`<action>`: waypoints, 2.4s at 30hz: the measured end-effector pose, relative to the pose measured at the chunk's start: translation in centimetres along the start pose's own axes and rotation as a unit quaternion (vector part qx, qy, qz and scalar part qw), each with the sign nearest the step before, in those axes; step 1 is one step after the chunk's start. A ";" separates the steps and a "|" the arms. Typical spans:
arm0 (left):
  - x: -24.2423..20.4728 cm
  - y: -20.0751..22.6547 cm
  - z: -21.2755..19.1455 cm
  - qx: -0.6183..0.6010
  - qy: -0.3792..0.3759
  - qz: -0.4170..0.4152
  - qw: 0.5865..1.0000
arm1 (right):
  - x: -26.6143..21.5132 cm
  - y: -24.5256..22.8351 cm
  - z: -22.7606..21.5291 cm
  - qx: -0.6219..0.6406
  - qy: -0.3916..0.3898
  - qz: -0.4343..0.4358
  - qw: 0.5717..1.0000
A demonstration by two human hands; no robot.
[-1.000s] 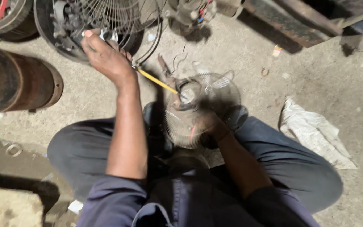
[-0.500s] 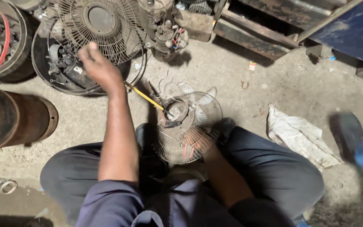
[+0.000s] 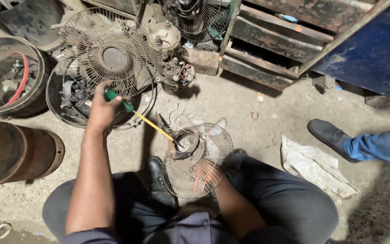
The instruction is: The person disassembles and repairs an electric fan by removing the front grille with pliers, unscrewing internal components from the motor housing using a screwdriver, and handling the fan blades.
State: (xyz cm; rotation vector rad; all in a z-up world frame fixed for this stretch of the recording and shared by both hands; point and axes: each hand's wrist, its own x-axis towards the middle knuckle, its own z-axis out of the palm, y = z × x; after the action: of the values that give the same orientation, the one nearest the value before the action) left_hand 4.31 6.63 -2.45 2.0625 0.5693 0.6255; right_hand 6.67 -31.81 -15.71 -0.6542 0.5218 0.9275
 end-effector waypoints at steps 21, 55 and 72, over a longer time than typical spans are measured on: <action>-1.2 4.0 -1.2 0.052 -0.013 -0.114 0.992 | -0.6 -1.2 0.1 -0.010 0.010 -0.020 1.000; -8.2 5.6 7.4 -0.353 -0.051 -0.205 0.911 | 0.4 -2.8 -0.6 -0.018 0.019 -0.034 0.999; -8.8 9.1 7.0 -0.053 -0.046 -0.207 0.976 | -0.5 -1.5 -1.4 -0.028 0.020 -0.012 0.999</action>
State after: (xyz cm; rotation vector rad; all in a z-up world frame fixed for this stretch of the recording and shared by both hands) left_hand 3.27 -7.59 -0.03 1.7890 0.8614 0.3059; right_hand 7.50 -33.77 -15.89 -0.7291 0.5253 0.9109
